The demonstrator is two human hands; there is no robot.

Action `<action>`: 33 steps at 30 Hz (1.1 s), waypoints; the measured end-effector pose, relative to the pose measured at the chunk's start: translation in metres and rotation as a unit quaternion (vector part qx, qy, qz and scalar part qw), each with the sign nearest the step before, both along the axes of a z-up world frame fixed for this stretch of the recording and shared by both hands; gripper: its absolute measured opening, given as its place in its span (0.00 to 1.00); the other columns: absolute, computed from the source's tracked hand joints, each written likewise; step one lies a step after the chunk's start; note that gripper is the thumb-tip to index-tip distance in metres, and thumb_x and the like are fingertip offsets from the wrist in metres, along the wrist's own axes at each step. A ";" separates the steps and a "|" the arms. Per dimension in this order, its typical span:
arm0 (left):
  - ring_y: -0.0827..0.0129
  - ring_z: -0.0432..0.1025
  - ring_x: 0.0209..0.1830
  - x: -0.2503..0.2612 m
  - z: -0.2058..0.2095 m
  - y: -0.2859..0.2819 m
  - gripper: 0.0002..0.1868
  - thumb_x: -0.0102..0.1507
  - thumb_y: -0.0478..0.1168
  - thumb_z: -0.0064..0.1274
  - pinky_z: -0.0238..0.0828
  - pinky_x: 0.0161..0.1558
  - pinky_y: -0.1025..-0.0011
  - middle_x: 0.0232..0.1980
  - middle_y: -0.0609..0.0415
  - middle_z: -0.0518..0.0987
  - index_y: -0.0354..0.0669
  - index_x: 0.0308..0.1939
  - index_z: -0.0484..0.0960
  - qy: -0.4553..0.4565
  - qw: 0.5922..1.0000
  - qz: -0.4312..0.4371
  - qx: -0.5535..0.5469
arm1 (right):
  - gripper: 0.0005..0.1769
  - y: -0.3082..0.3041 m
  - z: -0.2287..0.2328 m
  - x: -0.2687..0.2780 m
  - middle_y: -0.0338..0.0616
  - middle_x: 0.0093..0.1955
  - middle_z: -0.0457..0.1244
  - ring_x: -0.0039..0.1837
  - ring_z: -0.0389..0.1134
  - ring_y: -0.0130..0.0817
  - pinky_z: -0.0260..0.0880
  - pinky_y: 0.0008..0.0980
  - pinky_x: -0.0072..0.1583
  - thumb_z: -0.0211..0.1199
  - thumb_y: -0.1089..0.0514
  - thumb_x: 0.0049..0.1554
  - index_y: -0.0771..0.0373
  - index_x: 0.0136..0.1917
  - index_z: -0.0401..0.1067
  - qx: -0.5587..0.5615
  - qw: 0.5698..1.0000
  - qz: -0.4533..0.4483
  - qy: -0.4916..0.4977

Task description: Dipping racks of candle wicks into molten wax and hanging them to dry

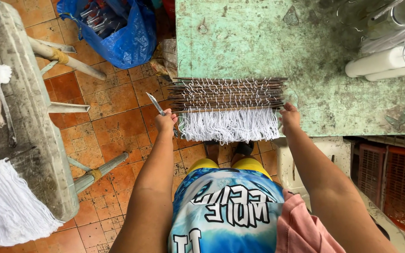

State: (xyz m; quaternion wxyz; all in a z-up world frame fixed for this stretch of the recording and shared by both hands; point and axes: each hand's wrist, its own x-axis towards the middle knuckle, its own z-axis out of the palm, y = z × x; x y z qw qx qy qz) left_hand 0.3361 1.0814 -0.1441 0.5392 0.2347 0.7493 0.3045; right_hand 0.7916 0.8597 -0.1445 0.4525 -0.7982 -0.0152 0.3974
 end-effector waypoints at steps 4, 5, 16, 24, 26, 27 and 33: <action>0.63 0.83 0.34 0.003 0.017 -0.002 0.13 0.68 0.38 0.52 0.86 0.40 0.69 0.39 0.37 0.84 0.37 0.54 0.82 0.006 1.000 -0.001 -0.004 | 0.31 0.003 0.017 -0.009 0.48 0.79 0.54 0.73 0.62 0.52 0.65 0.51 0.65 0.52 0.66 0.65 0.56 0.79 0.56 0.008 1.000 0.009 -0.028; 0.63 0.83 0.34 0.003 0.017 -0.002 0.13 0.68 0.38 0.53 0.86 0.39 0.70 0.39 0.37 0.84 0.37 0.54 0.82 0.005 1.000 -0.004 -0.001 | 0.31 0.003 0.013 -0.008 0.47 0.78 0.55 0.72 0.63 0.50 0.65 0.50 0.65 0.54 0.66 0.64 0.56 0.79 0.56 0.009 1.000 0.006 -0.029; 0.64 0.83 0.32 0.015 0.036 0.007 0.13 0.66 0.34 0.54 0.87 0.37 0.69 0.40 0.37 0.83 0.35 0.54 0.82 0.031 0.999 -0.018 0.003 | 0.27 0.005 -0.021 0.003 0.47 0.66 0.64 0.60 0.71 0.36 0.74 0.33 0.57 0.57 0.61 0.63 0.56 0.75 0.64 -0.033 0.998 0.003 -0.044; 0.62 0.83 0.32 0.012 0.036 0.005 0.13 0.66 0.34 0.54 0.87 0.37 0.68 0.41 0.38 0.82 0.32 0.54 0.81 0.006 1.000 -0.015 0.011 | 0.17 0.012 -0.031 0.013 0.37 0.35 0.66 0.33 0.68 0.26 0.73 0.20 0.39 0.60 0.50 0.65 0.49 0.66 0.73 -0.039 0.996 -0.065 -0.051; 0.63 0.82 0.31 0.009 0.036 0.005 0.13 0.66 0.34 0.55 0.87 0.36 0.68 0.38 0.40 0.81 0.31 0.53 0.81 -0.012 1.000 -0.014 0.014 | 0.15 0.017 -0.007 0.003 0.38 0.32 0.65 0.32 0.68 0.27 0.74 0.20 0.38 0.61 0.50 0.64 0.51 0.63 0.74 -0.043 0.994 -0.080 -0.059; 0.64 0.82 0.29 0.007 0.035 0.005 0.13 0.65 0.35 0.56 0.87 0.34 0.68 0.36 0.42 0.80 0.30 0.52 0.81 -0.030 0.999 -0.010 0.017 | 0.14 0.019 0.005 -0.003 0.40 0.29 0.64 0.30 0.68 0.28 0.75 0.21 0.38 0.61 0.49 0.64 0.54 0.61 0.75 -0.047 0.992 -0.093 -0.065; 0.65 0.81 0.27 0.006 0.047 0.002 0.14 0.63 0.38 0.62 0.87 0.32 0.67 0.32 0.43 0.80 0.30 0.47 0.79 -0.045 0.999 -0.014 0.012 | 0.12 0.018 -0.004 -0.009 0.44 0.29 0.66 0.30 0.70 0.30 0.79 0.28 0.37 0.70 0.49 0.59 0.55 0.53 0.79 -0.062 0.979 -0.161 -0.106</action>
